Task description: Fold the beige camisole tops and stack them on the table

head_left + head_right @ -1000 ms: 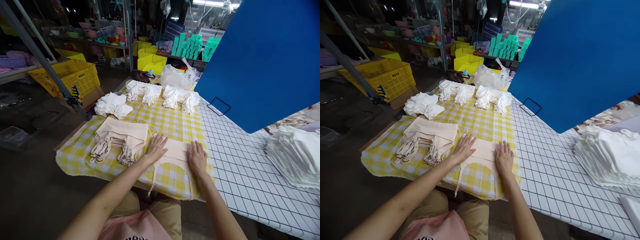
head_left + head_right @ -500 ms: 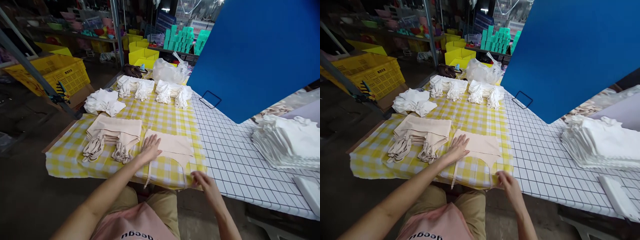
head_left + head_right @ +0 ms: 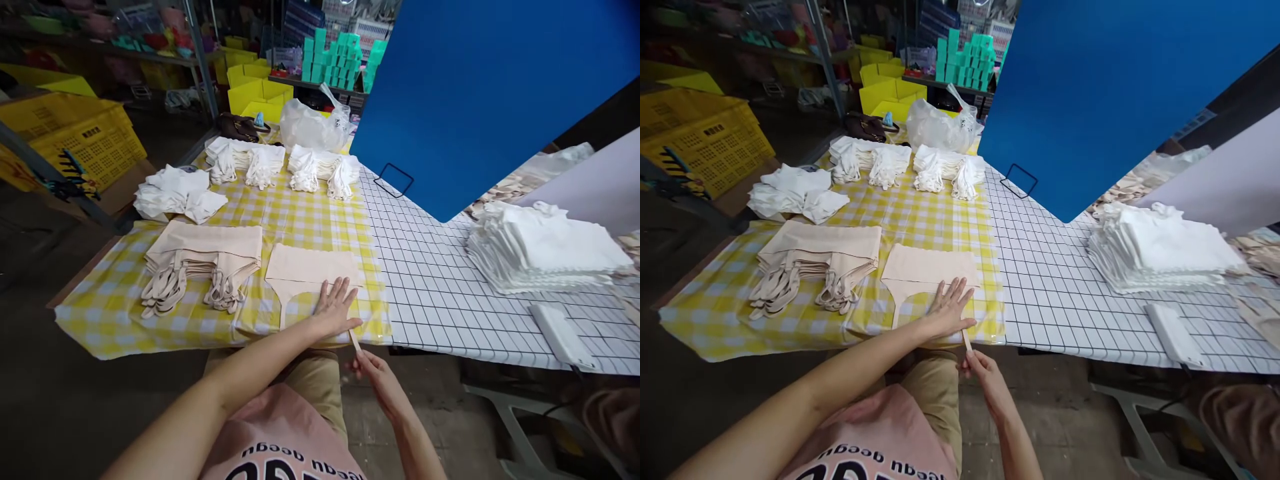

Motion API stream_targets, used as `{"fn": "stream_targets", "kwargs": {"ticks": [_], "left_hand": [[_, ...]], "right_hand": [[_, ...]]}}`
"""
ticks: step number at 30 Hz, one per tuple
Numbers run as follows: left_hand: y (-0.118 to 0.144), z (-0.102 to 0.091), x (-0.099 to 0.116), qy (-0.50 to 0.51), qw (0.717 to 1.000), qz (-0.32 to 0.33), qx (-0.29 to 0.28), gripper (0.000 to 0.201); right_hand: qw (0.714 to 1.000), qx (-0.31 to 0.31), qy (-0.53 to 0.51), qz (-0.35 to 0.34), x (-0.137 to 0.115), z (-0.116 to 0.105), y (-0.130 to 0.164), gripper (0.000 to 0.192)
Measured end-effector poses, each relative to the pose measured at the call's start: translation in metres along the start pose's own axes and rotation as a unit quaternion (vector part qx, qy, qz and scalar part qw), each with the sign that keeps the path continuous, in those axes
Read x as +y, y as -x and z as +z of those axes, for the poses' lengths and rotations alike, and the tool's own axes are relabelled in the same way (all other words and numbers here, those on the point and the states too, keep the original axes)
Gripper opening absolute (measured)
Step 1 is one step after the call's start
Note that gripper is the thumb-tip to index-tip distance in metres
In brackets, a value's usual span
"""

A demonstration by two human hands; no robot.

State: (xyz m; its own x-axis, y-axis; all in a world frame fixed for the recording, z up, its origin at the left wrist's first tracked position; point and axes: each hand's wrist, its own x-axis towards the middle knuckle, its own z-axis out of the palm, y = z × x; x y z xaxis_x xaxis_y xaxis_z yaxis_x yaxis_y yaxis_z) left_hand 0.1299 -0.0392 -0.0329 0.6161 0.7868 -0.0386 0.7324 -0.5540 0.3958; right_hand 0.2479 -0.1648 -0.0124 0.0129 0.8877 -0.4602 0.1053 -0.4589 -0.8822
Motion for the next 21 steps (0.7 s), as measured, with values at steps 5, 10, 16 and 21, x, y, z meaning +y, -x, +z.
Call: {"fn": "stream_targets", "kwargs": {"ticks": [5,10,16,21], "left_hand": [[0.002,-0.004,0.001,-0.016,1.000,-0.008,-0.005,0.076],[0.003,-0.005,0.003,-0.023,1.000,-0.012,0.003,0.075],[0.003,-0.005,0.003,-0.022,1.000,-0.009,0.007,0.074],[0.002,-0.007,0.002,-0.002,1.000,-0.004,0.003,0.072]], "right_hand": [[0.999,0.035,0.026,0.001,-0.028,-0.027,0.040,0.040],[0.994,0.093,-0.036,-0.047,-0.044,-0.033,0.052,0.034],[0.987,-0.028,-0.140,-0.069,-0.062,-0.030,0.043,0.039],[0.989,0.076,-0.033,-0.120,-0.075,-0.023,0.024,0.032]]}}
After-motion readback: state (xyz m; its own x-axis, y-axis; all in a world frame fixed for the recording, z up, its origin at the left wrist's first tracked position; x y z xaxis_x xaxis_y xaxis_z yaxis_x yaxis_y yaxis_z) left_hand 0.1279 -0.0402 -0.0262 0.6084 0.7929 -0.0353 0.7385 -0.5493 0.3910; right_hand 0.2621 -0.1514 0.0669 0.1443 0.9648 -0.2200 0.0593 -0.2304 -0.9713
